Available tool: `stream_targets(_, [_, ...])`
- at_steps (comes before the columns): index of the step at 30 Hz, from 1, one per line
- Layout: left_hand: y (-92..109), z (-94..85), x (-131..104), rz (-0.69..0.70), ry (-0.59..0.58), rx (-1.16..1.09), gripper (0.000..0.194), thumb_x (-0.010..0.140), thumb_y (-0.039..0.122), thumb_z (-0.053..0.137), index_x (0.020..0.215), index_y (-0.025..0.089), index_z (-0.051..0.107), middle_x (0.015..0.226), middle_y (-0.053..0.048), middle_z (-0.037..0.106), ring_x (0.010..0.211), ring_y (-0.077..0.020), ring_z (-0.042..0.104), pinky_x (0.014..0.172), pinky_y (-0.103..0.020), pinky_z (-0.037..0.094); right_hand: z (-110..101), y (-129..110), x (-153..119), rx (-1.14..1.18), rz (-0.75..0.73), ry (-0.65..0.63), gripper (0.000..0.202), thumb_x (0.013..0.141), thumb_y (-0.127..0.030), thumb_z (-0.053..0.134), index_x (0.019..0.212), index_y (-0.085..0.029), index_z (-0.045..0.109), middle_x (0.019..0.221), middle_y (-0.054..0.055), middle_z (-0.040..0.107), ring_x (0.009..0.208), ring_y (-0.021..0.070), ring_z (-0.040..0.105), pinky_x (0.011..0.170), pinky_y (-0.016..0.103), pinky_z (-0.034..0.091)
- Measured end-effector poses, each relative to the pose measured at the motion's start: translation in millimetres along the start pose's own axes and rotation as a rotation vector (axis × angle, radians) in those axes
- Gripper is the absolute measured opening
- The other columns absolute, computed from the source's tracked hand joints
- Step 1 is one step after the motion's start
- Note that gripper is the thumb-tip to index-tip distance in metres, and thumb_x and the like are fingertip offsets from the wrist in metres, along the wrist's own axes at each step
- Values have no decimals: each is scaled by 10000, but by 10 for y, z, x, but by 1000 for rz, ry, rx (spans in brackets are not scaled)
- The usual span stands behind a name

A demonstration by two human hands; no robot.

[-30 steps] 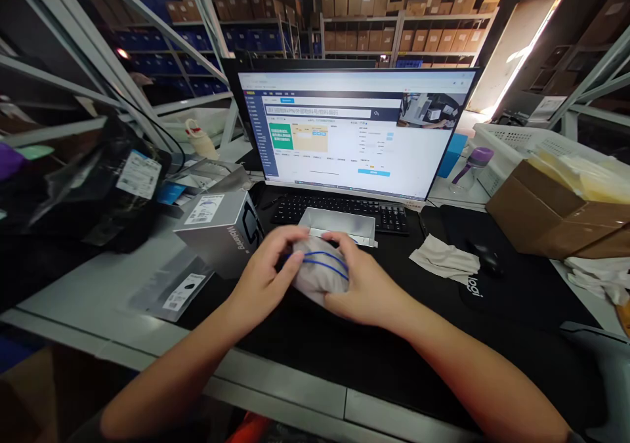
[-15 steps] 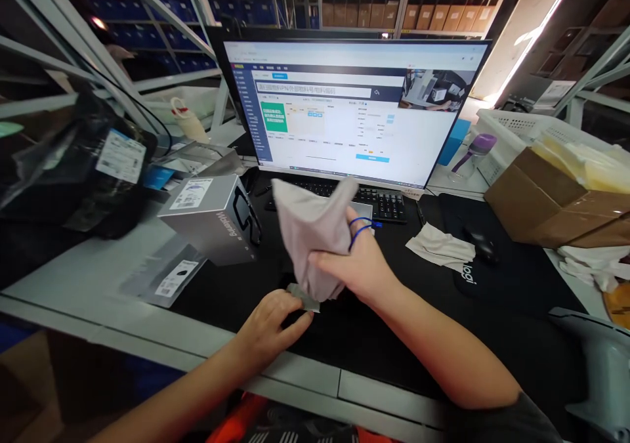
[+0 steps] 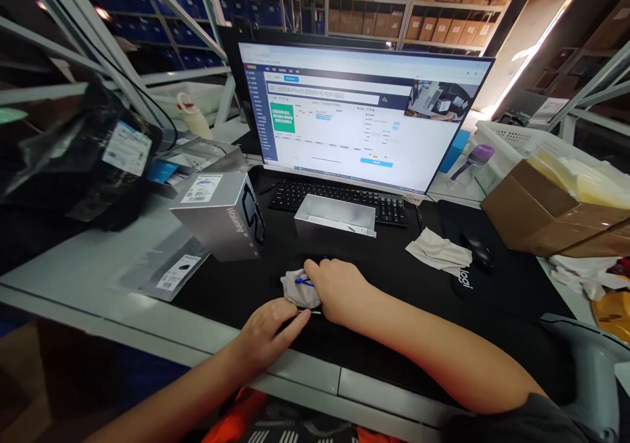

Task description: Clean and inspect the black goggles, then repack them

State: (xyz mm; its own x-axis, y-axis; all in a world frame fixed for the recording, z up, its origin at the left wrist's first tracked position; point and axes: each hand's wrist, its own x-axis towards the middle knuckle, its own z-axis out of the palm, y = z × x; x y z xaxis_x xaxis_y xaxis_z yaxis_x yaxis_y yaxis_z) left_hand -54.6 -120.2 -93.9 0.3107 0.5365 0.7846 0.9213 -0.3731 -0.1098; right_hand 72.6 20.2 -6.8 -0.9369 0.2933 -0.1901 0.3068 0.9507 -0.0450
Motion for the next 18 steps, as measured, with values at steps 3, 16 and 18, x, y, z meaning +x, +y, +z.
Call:
stream_targets(3, [-10,4,-30,-33,-15,-18,150,962,200,498,1027,121,608,854,-75,646,799,-189,620,728,-315,543,-60,-89,-21,-13,16,-114,531,654,-23,694,1166,-92,568,960,160,690,840,350,702,676,397,548])
stream_targets(16, [-68,-17,-86,-475,-200,-40,770,701,531,813,1279,145,480,1149,-166,628,1032,-323,636,884,-472,563,-155,426,-256,1054,-245,164,414,876,-168,632,1285,-233,610,1343,80,629,1255,212,583,1077,413,442])
stream_targets(18, [-59,-26,-72,-513,-218,-36,801,658,486,858,1283,148,487,1167,-165,615,1045,-324,631,885,-470,566,-202,388,-392,877,-233,262,387,867,-113,618,1230,-244,656,1310,61,649,1220,197,600,1062,377,457])
